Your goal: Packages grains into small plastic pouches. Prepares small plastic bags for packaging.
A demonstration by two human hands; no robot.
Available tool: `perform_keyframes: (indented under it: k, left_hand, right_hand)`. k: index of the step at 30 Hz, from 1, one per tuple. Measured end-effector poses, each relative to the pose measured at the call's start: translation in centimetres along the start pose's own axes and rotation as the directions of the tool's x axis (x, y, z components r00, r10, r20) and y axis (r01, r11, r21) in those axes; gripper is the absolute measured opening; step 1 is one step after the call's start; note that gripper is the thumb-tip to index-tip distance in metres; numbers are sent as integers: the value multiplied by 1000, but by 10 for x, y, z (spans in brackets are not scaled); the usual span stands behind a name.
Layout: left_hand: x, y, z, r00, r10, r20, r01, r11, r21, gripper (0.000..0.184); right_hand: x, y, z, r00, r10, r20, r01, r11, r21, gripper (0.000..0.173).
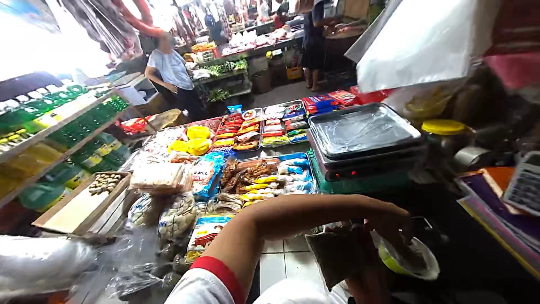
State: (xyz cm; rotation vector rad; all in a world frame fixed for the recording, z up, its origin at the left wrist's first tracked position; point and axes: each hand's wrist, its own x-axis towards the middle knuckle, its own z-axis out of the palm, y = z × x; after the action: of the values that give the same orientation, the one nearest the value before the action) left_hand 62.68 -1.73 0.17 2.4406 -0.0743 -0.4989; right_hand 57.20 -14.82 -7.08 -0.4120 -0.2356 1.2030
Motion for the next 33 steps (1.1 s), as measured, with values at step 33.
perform_keyframes:
  k: [33]
  left_hand:
    - [-62,-12,22,947,103,-303,-162,971,-177,25]
  right_hand:
    - [0,43,5,962,-40,-269,-64,928,-367,20]
